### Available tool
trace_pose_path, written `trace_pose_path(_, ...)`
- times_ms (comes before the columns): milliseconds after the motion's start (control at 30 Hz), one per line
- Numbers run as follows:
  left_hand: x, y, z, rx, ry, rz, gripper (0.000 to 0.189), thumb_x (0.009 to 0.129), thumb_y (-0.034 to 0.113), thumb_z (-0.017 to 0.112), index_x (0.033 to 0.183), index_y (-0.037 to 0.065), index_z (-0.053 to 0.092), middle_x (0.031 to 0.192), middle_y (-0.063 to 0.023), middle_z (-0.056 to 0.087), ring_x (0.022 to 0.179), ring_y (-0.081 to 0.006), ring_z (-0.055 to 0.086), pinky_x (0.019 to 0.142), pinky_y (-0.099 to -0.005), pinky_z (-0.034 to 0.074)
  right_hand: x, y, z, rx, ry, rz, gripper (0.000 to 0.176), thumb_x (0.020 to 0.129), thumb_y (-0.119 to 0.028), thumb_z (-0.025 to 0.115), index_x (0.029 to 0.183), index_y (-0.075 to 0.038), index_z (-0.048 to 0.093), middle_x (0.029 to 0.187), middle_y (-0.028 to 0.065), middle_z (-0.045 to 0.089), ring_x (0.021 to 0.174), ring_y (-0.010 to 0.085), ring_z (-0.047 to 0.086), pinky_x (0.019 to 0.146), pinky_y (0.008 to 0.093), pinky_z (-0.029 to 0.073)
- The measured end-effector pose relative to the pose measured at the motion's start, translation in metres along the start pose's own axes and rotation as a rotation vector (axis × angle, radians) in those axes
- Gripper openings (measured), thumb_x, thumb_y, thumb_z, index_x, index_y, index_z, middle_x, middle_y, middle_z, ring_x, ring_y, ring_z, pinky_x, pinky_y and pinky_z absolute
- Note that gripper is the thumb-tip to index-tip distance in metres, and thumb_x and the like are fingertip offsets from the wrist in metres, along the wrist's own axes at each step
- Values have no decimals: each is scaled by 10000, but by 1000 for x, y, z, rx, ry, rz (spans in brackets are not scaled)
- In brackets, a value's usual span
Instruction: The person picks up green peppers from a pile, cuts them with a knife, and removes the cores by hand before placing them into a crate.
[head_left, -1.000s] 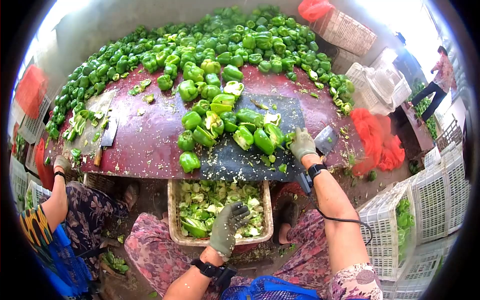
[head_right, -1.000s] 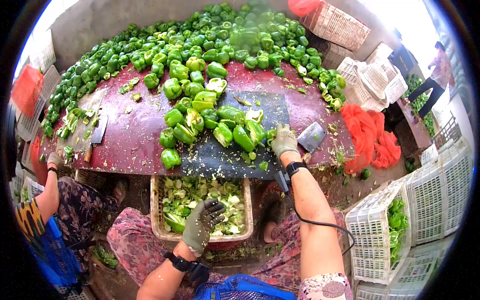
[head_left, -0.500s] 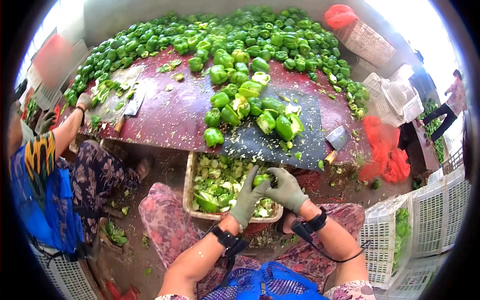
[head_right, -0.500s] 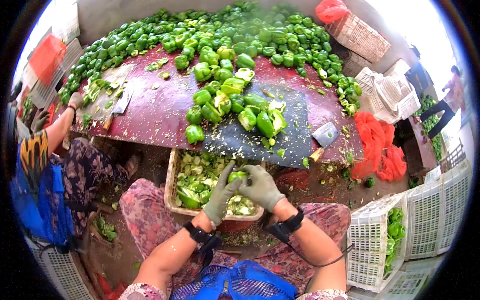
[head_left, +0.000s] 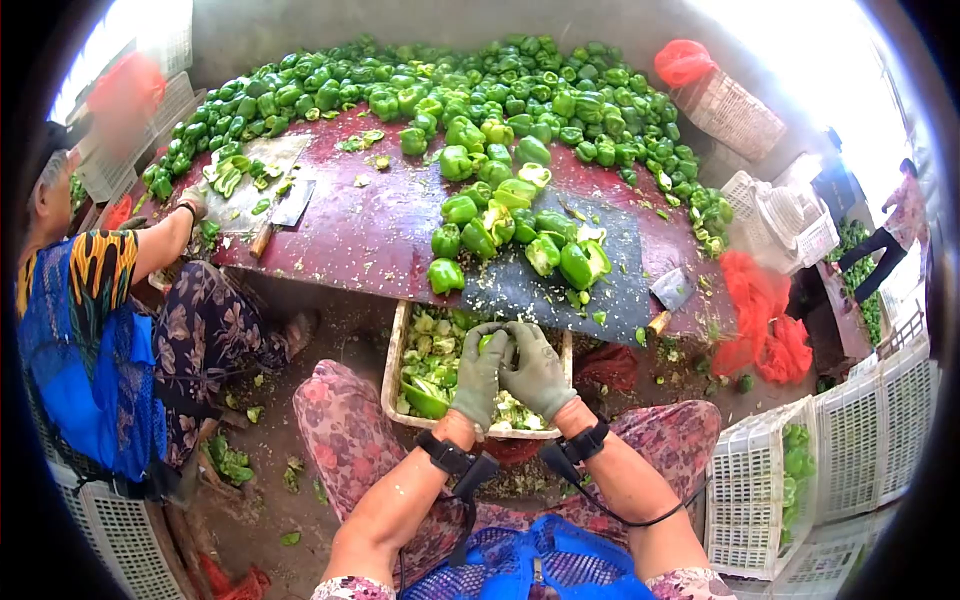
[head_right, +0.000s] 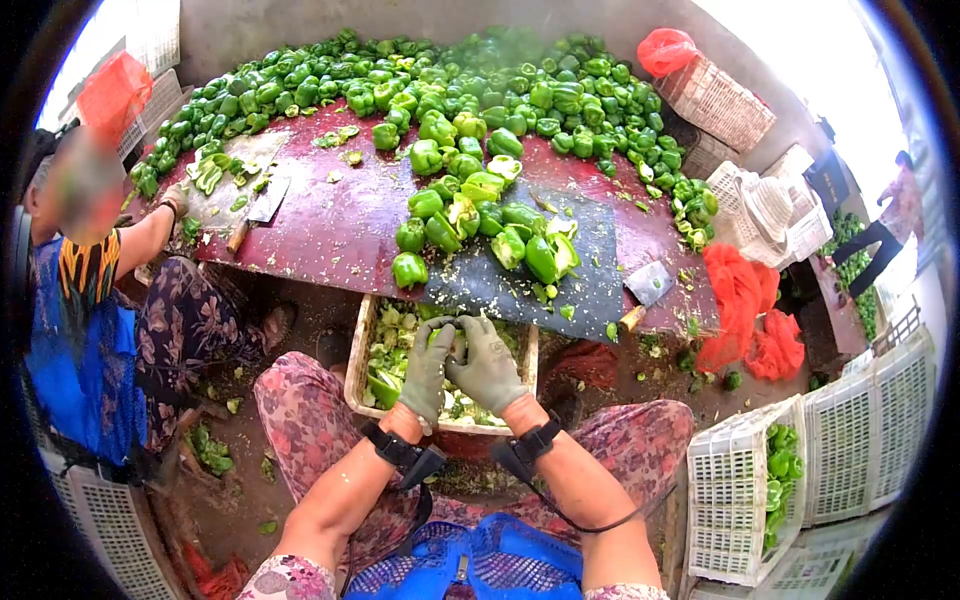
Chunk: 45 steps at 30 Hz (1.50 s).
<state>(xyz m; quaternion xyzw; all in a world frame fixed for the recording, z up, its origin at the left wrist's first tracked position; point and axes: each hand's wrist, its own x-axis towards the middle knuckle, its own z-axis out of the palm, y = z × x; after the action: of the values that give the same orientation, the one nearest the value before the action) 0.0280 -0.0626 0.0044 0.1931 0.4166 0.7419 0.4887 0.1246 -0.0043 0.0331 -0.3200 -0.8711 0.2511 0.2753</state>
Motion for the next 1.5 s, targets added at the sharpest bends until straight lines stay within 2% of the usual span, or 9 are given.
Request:
trace_pose_path(300, -1, -4, -5, 86, 112, 13, 213, 943, 263, 591, 1037, 73, 604, 928, 18, 551, 851, -75, 484, 753, -240, 427, -7, 5, 8, 159, -2, 167, 528, 737, -186, 707, 1197, 14, 543, 1134, 203, 593, 1057, 336, 582, 927, 381, 466)
trace_pose_path(500, 3, -7, -22, 53, 4, 26, 311, 935, 287, 586, 1156, 68, 598, 1044, -19, 608, 956, -125, 554, 834, -286, 458, -5, -26, -12, 108, -37, 155, 535, 779, -236, 712, 1232, -17, 532, 1145, 193, 589, 1071, 322, 576, 930, 373, 462)
trace_pose_path(733, 12, 22, -27, -335, -43, -492, 307, 938, 328, 570, 1134, 95, 605, 1033, -46, 646, 921, -163, 627, 809, -325, 520, -12, -25, -39, -217, -288, -303, 524, 811, -155, 637, 1300, -33, 495, 1285, 204, 523, 1158, 371, 536, 971, 403, 453)
trace_pose_path(933, 3, 21, -19, -282, -7, -384, 460, 886, 448, 626, 1211, 125, 588, 1053, -47, 649, 860, -173, 630, 712, -349, 539, -5, -21, -41, -316, -362, -395, 605, 794, -245, 674, 1305, -4, 457, 1274, 218, 497, 1083, 398, 550, 932, 438, 466)
trace_pose_path(1033, 2, 14, -21, -70, -109, -385, 593, 824, 473, 680, 1231, 63, 546, 1164, -105, 547, 935, -208, 581, 728, -341, 528, 3, -16, -43, -252, -483, -160, 663, 812, -331, 689, 1346, -42, 424, 1259, 213, 507, 1107, 372, 553, 941, 417, 467)
trace_pose_path(1067, 2, 9, -18, -57, -72, -381, 599, 826, 453, 679, 1236, 43, 527, 1133, -101, 551, 921, -208, 580, 712, -343, 530, 0, -1, -34, -274, -312, -263, 626, 747, -321, 757, 1262, -57, 517, 1125, 129, 591, 978, 313, 621, 803, 397, 521)
trace_pose_path(1133, -7, 9, -13, -47, -55, -346, 418, 907, 357, 583, 1150, 17, 579, 1063, -89, 573, 913, -202, 571, 832, -329, 488, -5, -7, -32, -319, -331, -163, 636, 729, -360, 767, 1254, -81, 541, 1144, 126, 594, 1017, 300, 615, 856, 390, 510)
trace_pose_path(1233, 15, -36, -32, 103, -55, -105, 293, 908, 339, 530, 1080, 131, 645, 950, -2, 592, 849, -144, 554, 677, -319, 500, -10, -33, -38, -310, -390, -114, 656, 784, -358, 707, 1336, -100, 464, 1230, 167, 541, 1053, 353, 589, 878, 414, 500)
trace_pose_path(1500, 16, -44, -38, -42, -48, -233, 266, 926, 302, 514, 948, 80, 659, 849, -24, 623, 754, -137, 575, 636, -277, 486, -29, -22, -18, -159, -282, 5, 621, 736, -334, 730, 1263, -66, 539, 1206, 177, 577, 1083, 339, 583, 933, 394, 470)
